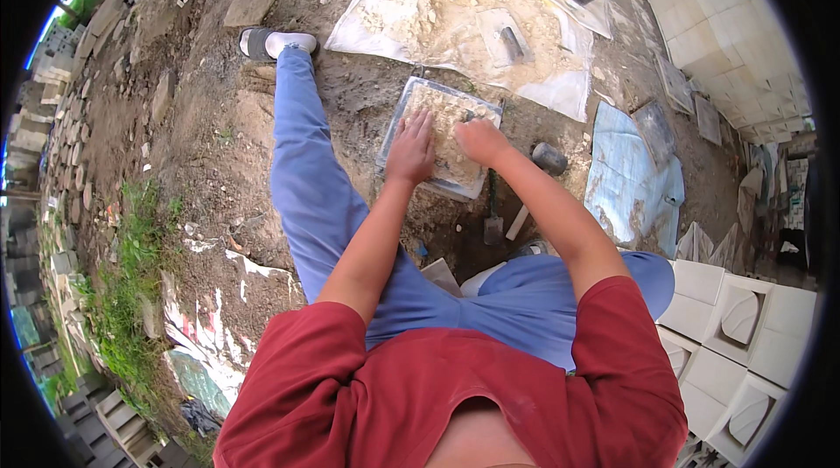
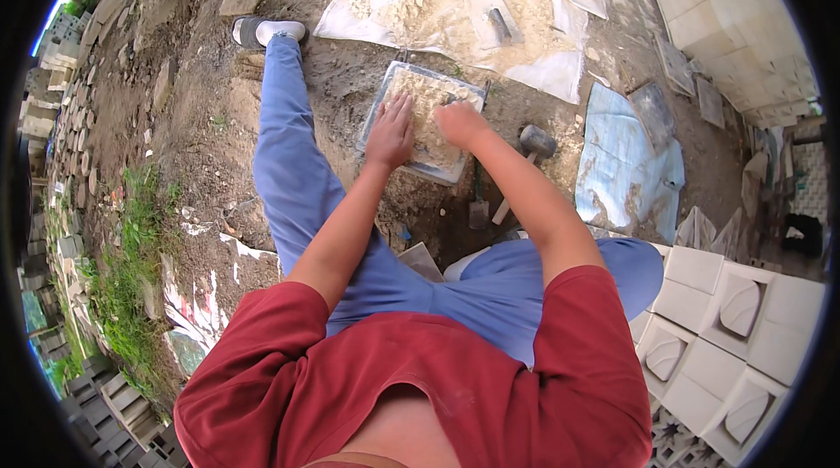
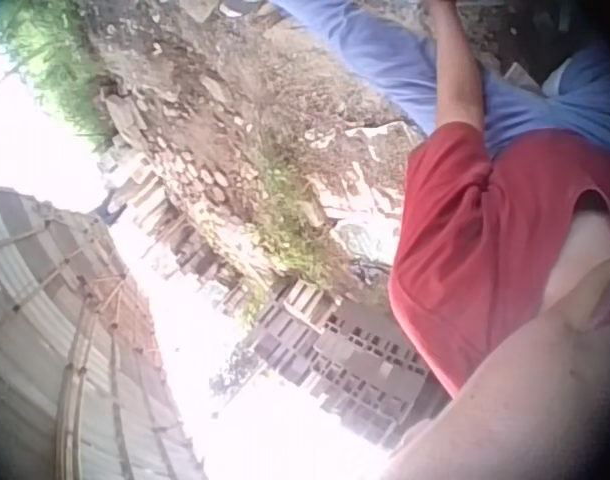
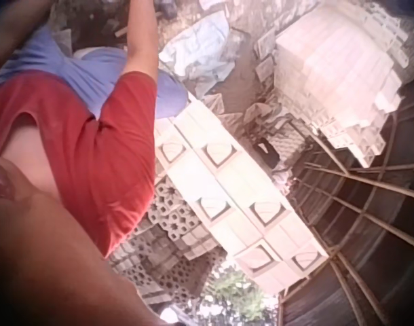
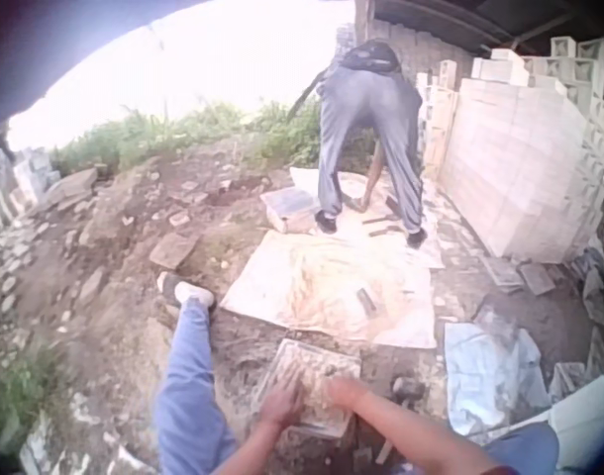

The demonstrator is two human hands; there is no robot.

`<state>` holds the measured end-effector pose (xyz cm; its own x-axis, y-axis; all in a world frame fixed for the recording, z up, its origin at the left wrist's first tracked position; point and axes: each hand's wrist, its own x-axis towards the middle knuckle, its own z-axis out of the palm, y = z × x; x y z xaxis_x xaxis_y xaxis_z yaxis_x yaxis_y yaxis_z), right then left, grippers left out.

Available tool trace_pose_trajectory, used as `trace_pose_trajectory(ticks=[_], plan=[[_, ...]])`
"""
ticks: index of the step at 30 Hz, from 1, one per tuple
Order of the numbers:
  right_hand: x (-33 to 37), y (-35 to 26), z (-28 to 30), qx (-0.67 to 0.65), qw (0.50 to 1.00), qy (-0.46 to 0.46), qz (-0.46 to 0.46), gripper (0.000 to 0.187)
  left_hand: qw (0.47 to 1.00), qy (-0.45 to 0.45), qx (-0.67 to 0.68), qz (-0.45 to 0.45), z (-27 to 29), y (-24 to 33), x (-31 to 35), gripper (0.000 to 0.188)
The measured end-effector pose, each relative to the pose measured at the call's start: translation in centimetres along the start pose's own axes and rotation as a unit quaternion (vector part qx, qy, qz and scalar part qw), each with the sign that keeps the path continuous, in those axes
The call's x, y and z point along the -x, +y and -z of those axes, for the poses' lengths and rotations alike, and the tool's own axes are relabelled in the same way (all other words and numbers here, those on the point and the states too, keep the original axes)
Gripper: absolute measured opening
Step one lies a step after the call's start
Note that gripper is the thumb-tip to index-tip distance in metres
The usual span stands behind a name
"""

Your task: The person taps a mold with a rubber mallet, moves a stone tile, adds powder mixture into the mold using a trowel, and presses the material by hand.

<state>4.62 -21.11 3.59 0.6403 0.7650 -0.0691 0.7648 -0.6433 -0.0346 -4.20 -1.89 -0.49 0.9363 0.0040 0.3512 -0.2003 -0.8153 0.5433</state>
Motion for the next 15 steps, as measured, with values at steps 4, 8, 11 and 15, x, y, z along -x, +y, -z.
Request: trace_pose_trajectory(ticks=[4,8,11,15], plan=[[-0.5,-1.0,1.0,-0.058,0.997,-0.004,-0.048,0.028,1.0,0.003,-0.001,0.0,0.1,-0.7,0.3,0.058],[0.1,-1.5,1.0,-0.08,0.993,-0.016,-0.087,0.025,0.999,-0.019,0.028,0.001,0.2,-0.5,0.3,0.067],[0.5,-1.0,1.1,-0.116,0.991,0.002,-0.066,0.02,0.997,-0.015,0.073,-0.007,0.4,-0.5,0.0,0.074],[0.6,-1.0,1.8,-0.173,0.983,-0.013,-0.058,0.015,0.992,-0.025,0.124,0.014,0.9,-1.3,-0.1,0.074]])
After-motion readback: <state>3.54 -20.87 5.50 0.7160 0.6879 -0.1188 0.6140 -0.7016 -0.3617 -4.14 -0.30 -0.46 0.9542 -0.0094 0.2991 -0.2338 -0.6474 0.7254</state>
